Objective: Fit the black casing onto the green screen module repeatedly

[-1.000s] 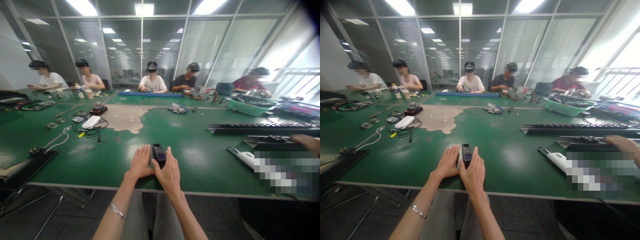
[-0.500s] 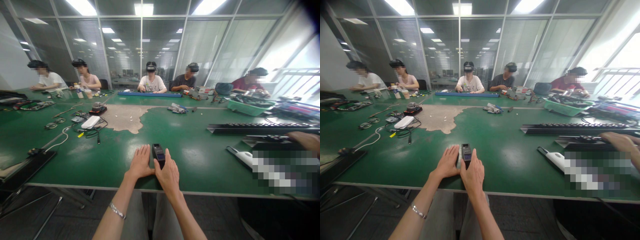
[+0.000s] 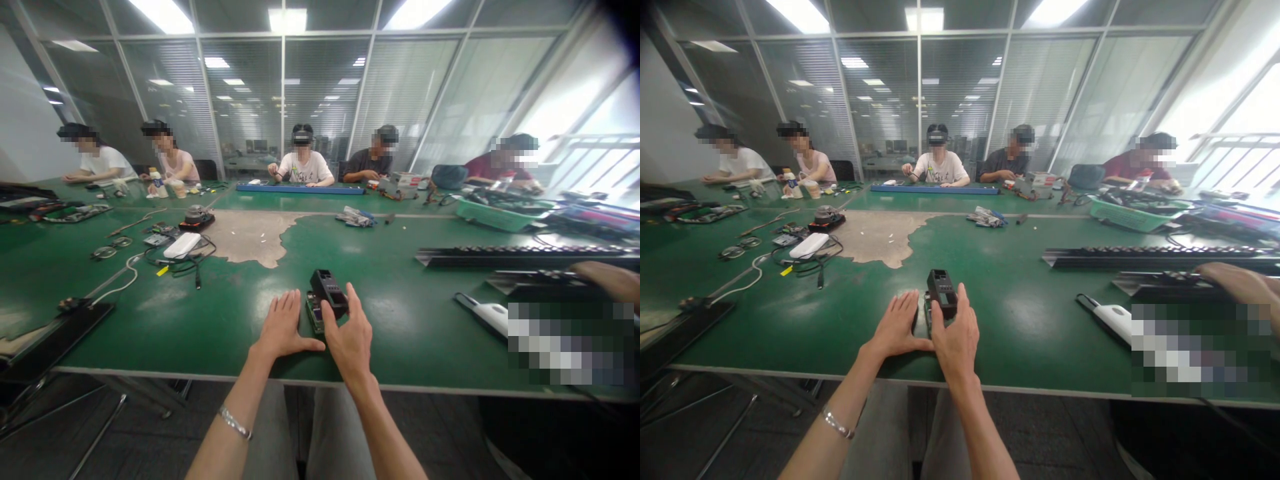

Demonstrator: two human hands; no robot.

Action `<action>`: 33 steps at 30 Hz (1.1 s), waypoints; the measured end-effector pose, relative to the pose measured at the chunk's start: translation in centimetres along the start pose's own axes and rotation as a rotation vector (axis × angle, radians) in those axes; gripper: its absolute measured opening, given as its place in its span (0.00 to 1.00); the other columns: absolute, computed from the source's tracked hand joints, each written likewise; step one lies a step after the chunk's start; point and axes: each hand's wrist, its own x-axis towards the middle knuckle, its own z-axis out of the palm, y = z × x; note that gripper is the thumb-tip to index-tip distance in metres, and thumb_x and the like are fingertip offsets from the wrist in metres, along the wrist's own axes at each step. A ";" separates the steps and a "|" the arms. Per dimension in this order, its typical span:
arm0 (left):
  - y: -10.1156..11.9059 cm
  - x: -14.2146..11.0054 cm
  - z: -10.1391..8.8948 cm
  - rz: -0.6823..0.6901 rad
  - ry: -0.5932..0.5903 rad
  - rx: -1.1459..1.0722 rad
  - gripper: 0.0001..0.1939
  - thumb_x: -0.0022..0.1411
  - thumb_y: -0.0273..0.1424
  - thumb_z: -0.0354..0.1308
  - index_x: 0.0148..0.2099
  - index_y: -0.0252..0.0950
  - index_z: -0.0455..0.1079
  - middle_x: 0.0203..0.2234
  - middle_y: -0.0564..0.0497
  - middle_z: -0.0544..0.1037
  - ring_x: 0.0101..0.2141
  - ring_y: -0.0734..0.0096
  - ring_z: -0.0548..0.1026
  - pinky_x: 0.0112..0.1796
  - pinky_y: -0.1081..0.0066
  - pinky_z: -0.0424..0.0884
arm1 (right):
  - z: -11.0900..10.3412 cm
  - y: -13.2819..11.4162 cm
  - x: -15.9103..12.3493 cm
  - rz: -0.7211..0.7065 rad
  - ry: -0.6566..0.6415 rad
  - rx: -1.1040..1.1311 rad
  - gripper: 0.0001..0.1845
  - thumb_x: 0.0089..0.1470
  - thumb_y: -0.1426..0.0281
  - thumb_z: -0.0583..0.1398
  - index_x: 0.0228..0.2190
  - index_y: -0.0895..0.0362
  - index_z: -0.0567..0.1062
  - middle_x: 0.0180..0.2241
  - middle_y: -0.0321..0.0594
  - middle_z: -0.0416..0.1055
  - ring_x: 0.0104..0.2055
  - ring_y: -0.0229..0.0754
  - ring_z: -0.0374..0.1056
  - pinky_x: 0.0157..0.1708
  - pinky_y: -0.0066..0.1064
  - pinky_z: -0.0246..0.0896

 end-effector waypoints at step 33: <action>0.9 0.0 -0.7 -0.073 -0.122 -0.004 0.68 0.46 0.71 0.49 0.72 0.28 0.29 0.69 0.35 0.39 0.68 0.44 0.38 0.63 0.41 0.35 | 0.8 8.0 -0.9 -0.013 -0.026 -0.162 0.42 0.56 0.55 0.56 0.63 0.68 0.55 0.59 0.61 0.63 0.59 0.57 0.61 0.58 0.48 0.57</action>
